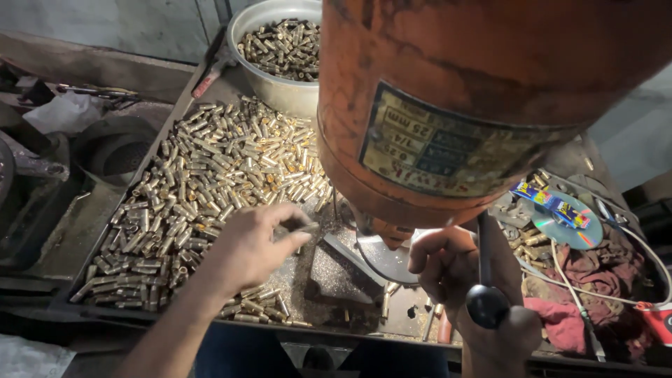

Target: Manually feeding small brass fittings into a rotating machining or finishing tool.

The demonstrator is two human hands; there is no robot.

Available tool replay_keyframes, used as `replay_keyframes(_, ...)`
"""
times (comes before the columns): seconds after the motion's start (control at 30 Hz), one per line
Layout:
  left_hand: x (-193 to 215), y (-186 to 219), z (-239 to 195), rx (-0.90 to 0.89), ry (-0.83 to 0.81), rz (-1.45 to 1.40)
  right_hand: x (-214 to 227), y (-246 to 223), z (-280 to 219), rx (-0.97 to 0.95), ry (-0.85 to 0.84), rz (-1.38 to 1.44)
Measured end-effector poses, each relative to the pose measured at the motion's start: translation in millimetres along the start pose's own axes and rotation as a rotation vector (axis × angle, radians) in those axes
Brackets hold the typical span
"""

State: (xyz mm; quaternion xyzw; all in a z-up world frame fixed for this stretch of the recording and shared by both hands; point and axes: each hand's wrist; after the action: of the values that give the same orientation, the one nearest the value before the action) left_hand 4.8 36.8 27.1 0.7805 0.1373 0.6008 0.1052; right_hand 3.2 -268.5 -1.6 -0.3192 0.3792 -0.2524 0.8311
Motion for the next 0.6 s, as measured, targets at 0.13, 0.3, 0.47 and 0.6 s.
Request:
replay_keyframes(0.13,-18,6,-7,-0.211,0.165,-0.552,-10,-8,17,-0.3,0.328,0.058)
replay_keyframes(0.3,-25,22,-17,-0.191,0.193,-0.861,-17,-8,18,-0.268,0.311,0.128)
replay_keyframes(0.47,-34,32,-17,-0.401,0.503,-0.718,-5,-8,16,-0.262,0.129,0.1)
replay_keyframes(0.6,-46,34,-12,-0.416,0.577,-0.722,-16,0,15,-0.138,0.242,-0.016)
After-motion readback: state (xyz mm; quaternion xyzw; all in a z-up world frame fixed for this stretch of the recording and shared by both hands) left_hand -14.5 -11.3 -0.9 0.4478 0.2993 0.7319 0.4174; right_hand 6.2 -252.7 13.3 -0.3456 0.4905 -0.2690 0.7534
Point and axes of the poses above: each hand's wrist, its own z-axis towards the middle knuckle, its own x-axis out of the back of the hand, y = z × x, and after that the axes turned 9 degrees about z, right-handed
